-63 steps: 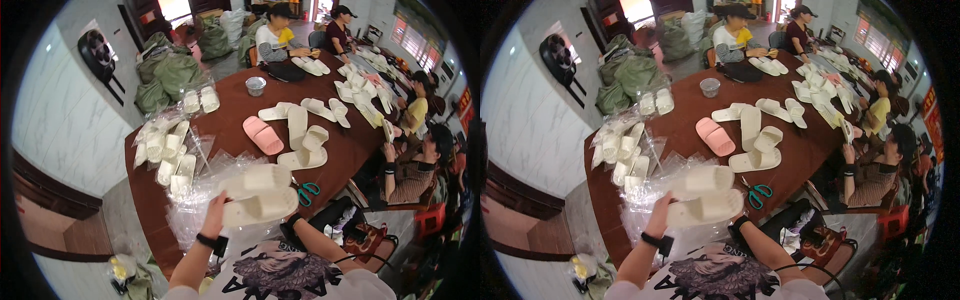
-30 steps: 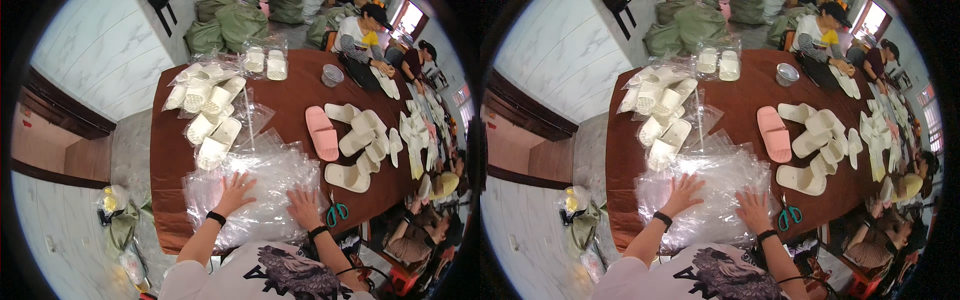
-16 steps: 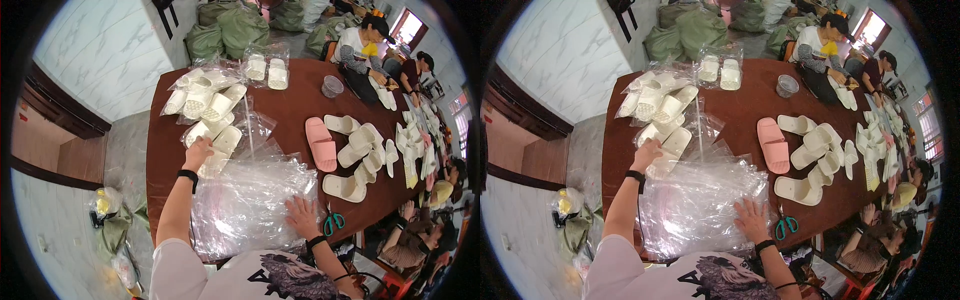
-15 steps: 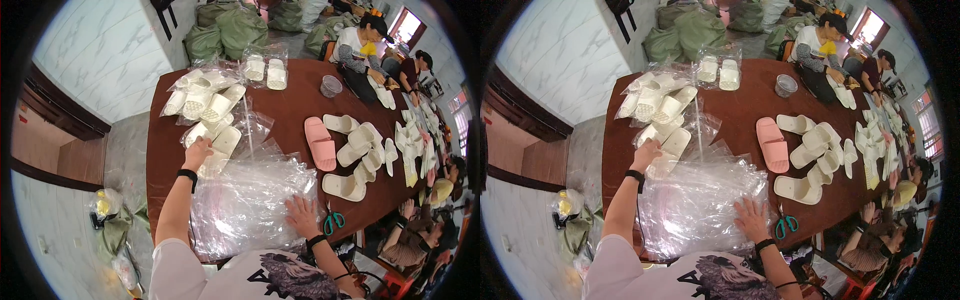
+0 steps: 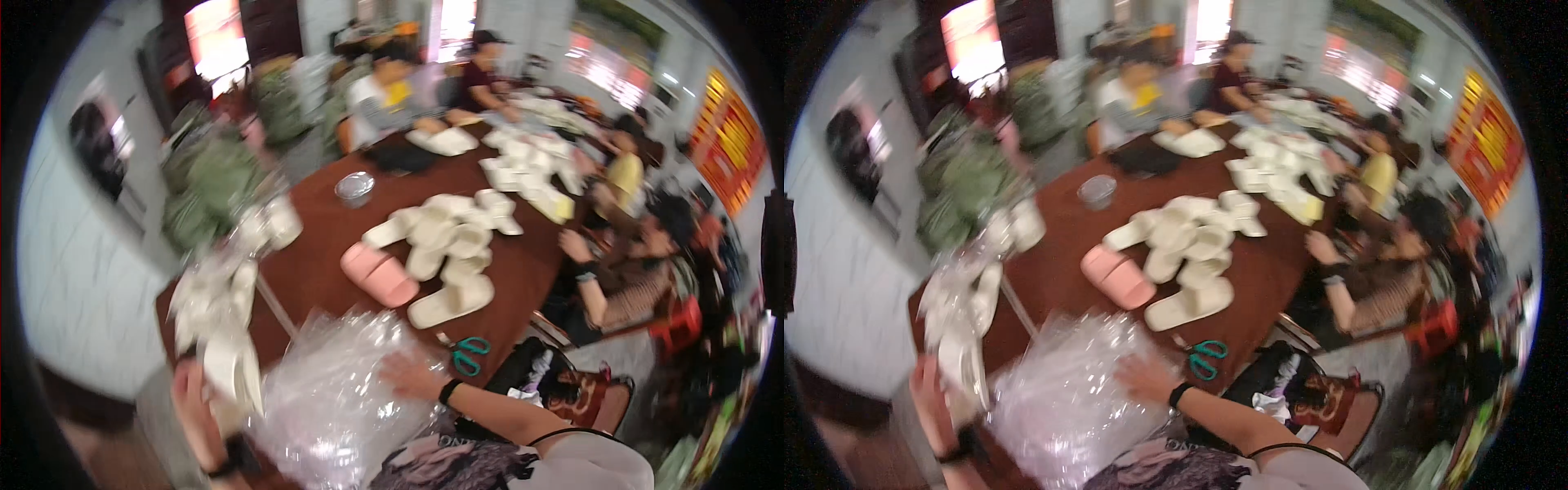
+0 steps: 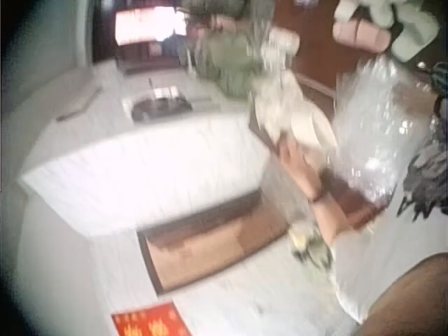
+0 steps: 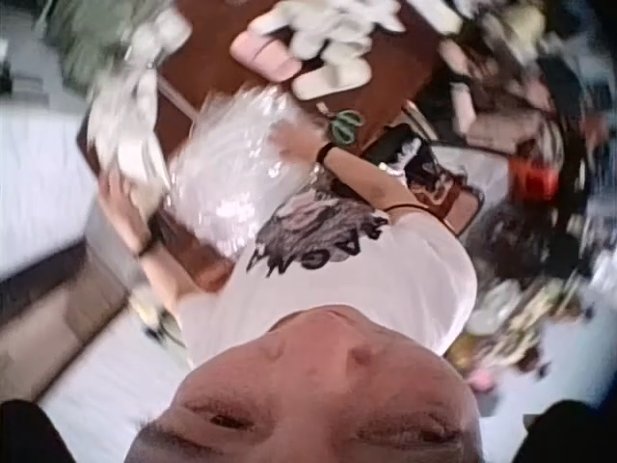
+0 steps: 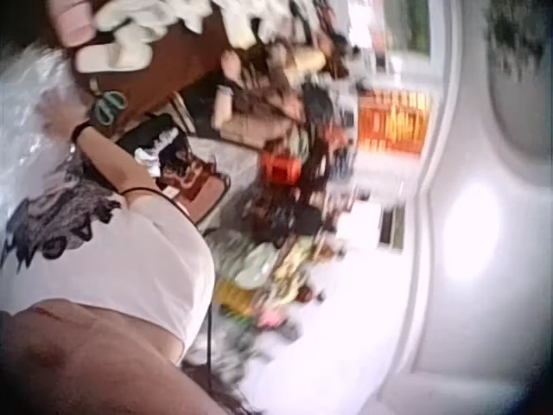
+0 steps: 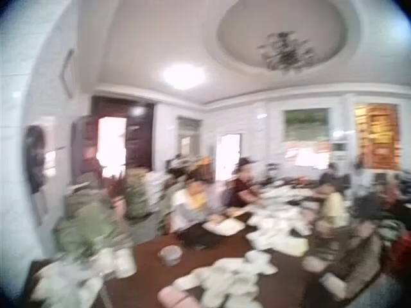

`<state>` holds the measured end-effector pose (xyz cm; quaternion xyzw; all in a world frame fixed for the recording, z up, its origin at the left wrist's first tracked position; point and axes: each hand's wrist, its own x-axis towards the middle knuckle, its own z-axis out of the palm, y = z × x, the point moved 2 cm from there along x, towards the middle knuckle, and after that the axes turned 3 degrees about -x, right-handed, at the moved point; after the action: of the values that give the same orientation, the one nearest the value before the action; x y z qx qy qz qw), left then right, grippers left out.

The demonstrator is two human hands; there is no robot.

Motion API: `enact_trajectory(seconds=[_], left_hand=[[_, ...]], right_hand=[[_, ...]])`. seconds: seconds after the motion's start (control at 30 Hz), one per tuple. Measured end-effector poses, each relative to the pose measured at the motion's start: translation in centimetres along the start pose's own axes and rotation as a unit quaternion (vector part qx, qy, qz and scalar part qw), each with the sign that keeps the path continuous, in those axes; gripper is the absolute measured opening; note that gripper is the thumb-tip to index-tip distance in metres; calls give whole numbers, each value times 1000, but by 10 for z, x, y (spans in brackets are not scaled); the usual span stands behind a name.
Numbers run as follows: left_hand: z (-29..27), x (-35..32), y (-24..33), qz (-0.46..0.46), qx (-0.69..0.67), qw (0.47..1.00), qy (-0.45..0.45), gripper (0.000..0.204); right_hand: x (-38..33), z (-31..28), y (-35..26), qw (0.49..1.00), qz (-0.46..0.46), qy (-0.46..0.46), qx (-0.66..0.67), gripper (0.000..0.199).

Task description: Processing and sorting slipper components in a manufacturing setting.

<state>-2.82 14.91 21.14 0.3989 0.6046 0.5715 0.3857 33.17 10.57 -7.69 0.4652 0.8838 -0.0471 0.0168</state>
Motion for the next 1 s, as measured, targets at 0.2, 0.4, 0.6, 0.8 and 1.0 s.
enact_trajectory(seconds=[0.2,0.4,0.6,0.8,1.0], left_hand=[[80,-132,-31,-137,-178,946,-234,49],[74,-107,-214,-71,44,982,-169,35],[75,-93,-293,91,249,928,-263,51],[80,-108,-287,59,248,939,-231,52],[64,-105,-306,90,284,927,-228,51]], right_hand=[[-20,-20,10,988,16,77,131,59],[-43,31,21,971,100,121,182,48],[-45,4,16,970,71,159,172,45],[-44,-51,11,981,68,155,96,62],[-54,-62,3,835,48,85,542,61]])
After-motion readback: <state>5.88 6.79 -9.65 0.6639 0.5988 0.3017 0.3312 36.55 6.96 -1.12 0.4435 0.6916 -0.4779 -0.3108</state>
